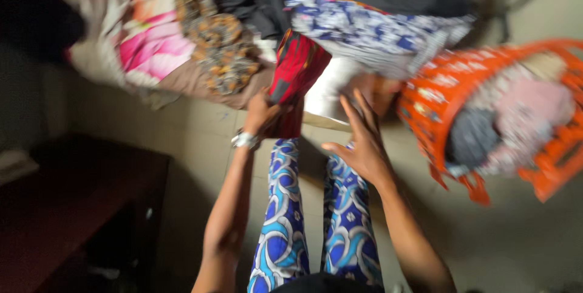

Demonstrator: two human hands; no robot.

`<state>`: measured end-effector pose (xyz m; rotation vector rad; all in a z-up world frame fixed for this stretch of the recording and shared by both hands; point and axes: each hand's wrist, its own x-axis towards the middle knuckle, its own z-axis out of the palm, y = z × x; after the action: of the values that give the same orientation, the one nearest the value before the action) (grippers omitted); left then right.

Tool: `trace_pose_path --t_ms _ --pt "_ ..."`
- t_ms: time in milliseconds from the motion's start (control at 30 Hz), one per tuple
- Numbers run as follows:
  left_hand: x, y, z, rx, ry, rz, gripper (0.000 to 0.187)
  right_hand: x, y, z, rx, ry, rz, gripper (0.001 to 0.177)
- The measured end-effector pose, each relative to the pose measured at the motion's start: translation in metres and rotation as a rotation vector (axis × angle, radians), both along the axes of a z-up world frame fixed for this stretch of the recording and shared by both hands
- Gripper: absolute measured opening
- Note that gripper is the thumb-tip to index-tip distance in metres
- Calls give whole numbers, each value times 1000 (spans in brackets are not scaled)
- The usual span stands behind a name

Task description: The person folds various garments including shirts, pants, and patterned fabrics by hand and places them into an orange laundry basket. The person handles each item individually, folding them neatly before stacking them in the basket.

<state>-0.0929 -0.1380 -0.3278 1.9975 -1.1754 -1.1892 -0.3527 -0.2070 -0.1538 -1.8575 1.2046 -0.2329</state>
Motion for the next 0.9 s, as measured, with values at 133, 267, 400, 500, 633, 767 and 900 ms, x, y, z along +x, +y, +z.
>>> trace_pose_path --t_ms 133,267,400,500,633,767,900 --pt "-42 -3 82 73 537 -229 52 -46 -9 18 -123 97 42 129" --pt "-111 -25 107 446 98 -806 39 -123 -12 30 -66 42 -11 137" --pt "-190 -47 117 191 347 -963 34 -220 -11 30 213 -309 -213 141" --pt "-251 -64 124 241 851 -866 59 -294 -1 24 588 -501 -417 123" --pt "-318 -108 123 266 821 -954 46 -375 -20 10 627 -501 -530 73" --pt "-383 -159 92 238 648 -894 65 -436 -84 -15 481 -517 -540 55" --pt "-435 -194 43 165 1223 -490 101 -477 -157 -67 598 -478 -525 45"
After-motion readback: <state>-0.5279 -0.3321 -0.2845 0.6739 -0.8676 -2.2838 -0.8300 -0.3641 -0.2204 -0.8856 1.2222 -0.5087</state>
